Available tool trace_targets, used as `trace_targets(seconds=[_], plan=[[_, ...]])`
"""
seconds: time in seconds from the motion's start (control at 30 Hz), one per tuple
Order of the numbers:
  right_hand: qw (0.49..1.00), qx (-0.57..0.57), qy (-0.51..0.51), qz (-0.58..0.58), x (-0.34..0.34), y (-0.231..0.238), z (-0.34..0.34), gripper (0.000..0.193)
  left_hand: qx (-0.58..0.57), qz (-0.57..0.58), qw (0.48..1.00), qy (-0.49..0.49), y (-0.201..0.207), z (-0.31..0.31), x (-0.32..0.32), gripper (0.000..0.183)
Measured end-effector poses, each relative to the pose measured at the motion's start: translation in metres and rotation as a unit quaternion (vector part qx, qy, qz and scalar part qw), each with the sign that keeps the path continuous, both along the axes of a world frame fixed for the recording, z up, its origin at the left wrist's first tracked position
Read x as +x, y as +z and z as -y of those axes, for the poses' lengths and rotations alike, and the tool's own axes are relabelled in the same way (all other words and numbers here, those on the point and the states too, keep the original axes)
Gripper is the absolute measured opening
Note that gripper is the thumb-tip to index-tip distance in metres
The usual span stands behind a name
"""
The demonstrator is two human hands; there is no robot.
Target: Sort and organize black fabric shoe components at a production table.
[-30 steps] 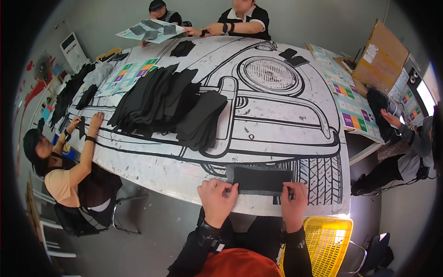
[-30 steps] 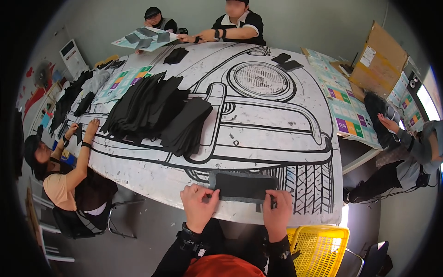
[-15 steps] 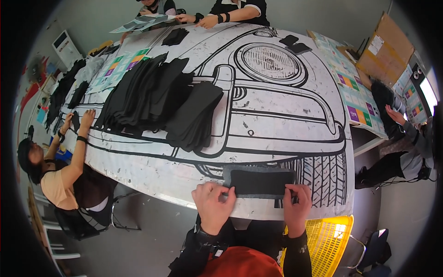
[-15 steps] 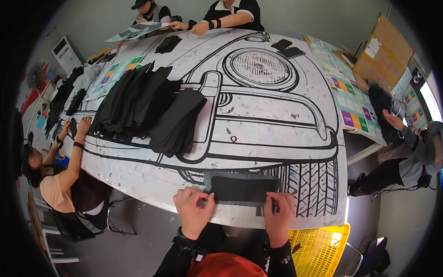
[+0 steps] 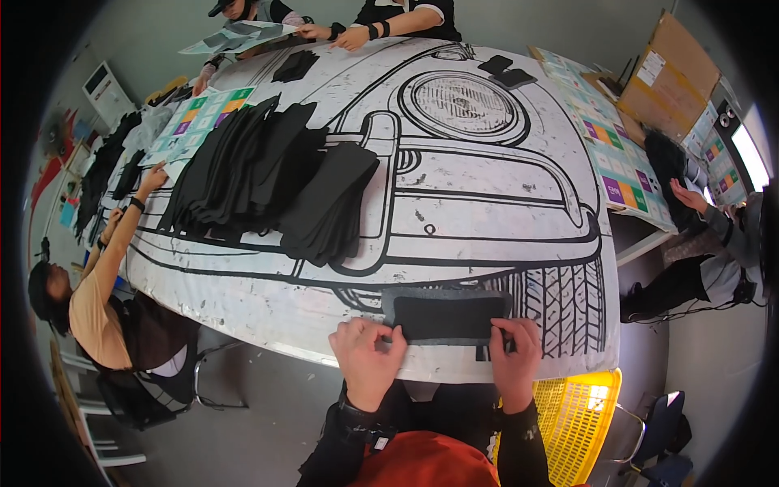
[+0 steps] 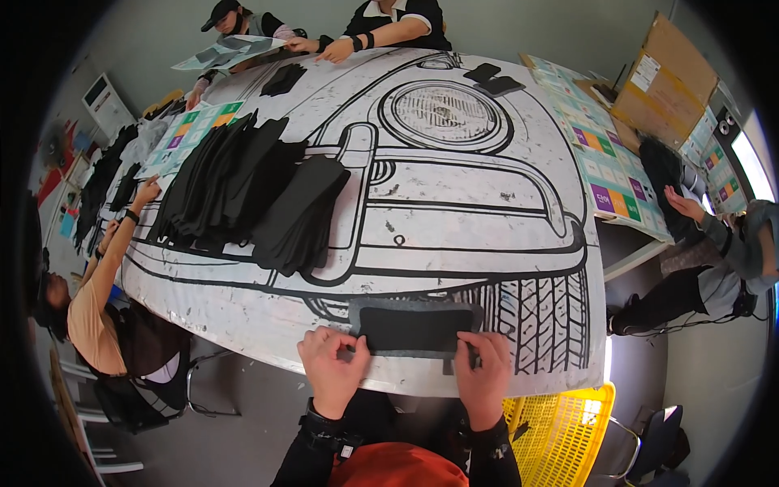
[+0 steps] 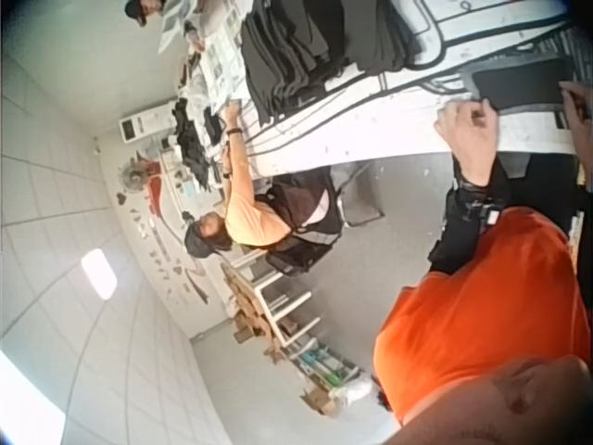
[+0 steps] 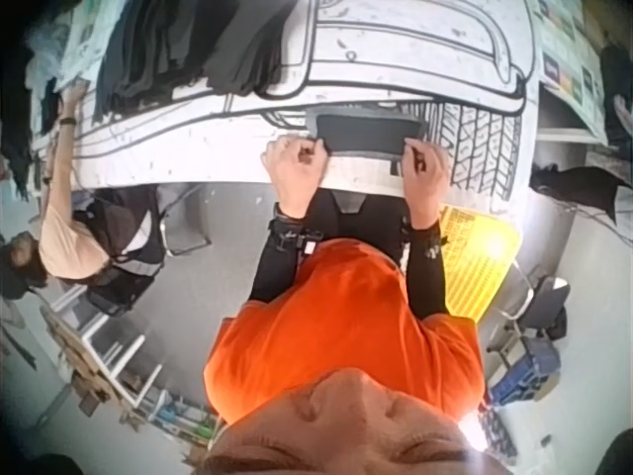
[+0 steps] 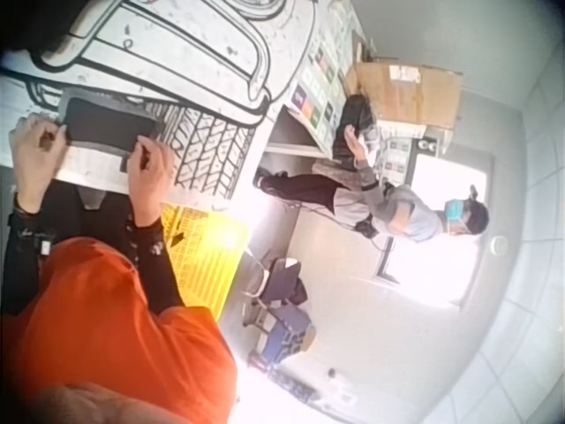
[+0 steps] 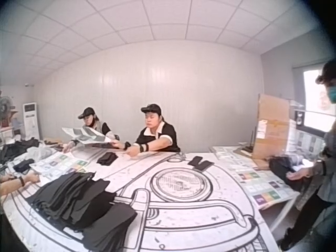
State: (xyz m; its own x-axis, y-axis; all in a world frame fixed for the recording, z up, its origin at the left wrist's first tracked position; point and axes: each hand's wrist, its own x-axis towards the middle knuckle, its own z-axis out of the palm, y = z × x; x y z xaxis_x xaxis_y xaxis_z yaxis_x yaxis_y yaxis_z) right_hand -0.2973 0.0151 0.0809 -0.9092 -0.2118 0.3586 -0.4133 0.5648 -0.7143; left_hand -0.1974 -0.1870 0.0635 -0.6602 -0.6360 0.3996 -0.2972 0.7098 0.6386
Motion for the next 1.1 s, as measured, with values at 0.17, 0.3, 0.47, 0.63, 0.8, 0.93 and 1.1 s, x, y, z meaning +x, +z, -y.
trace_targets(seconds=[0.17,0.3,0.47,0.63,0.8,0.93,1.1], plan=[[1.000,0.005,0.000,-0.004,-0.0003,-0.0009,-0.0004,0.018,-0.014,0.001,1.000,0.002,-0.0005,0.0000,-0.0004,0.018],[1.000,0.006,-0.002,-0.007,-0.0007,-0.0014,-0.0001,0.018,-0.015,0.004,1.000,0.002,-0.0011,0.0001,-0.0012,0.018],[1.000,0.010,-0.003,-0.002,-0.0011,-0.0012,-0.0006,0.019,-0.018,0.009,1.000,0.001,0.0012,-0.0001,-0.0015,0.019],[1.000,0.018,-0.006,-0.005,-0.0010,-0.0011,-0.0010,0.019,-0.020,0.010,1.000,-0.003,0.0015,-0.0005,-0.0024,0.020],[1.000,0.017,-0.010,-0.001,-0.0005,-0.0017,-0.0007,0.019,-0.018,0.011,1.000,-0.005,-0.0005,0.0001,-0.0029,0.021],[1.000,0.015,-0.007,-0.004,-0.0011,-0.0023,0.0011,0.018,-0.025,0.006,1.000,0.001,0.0009,0.0000,-0.0032,0.021],[1.000,0.024,-0.011,-0.010,-0.0019,-0.0048,-0.0005,0.017,-0.020,0.010,1.000,0.004,0.0003,-0.0010,-0.0037,0.020]])
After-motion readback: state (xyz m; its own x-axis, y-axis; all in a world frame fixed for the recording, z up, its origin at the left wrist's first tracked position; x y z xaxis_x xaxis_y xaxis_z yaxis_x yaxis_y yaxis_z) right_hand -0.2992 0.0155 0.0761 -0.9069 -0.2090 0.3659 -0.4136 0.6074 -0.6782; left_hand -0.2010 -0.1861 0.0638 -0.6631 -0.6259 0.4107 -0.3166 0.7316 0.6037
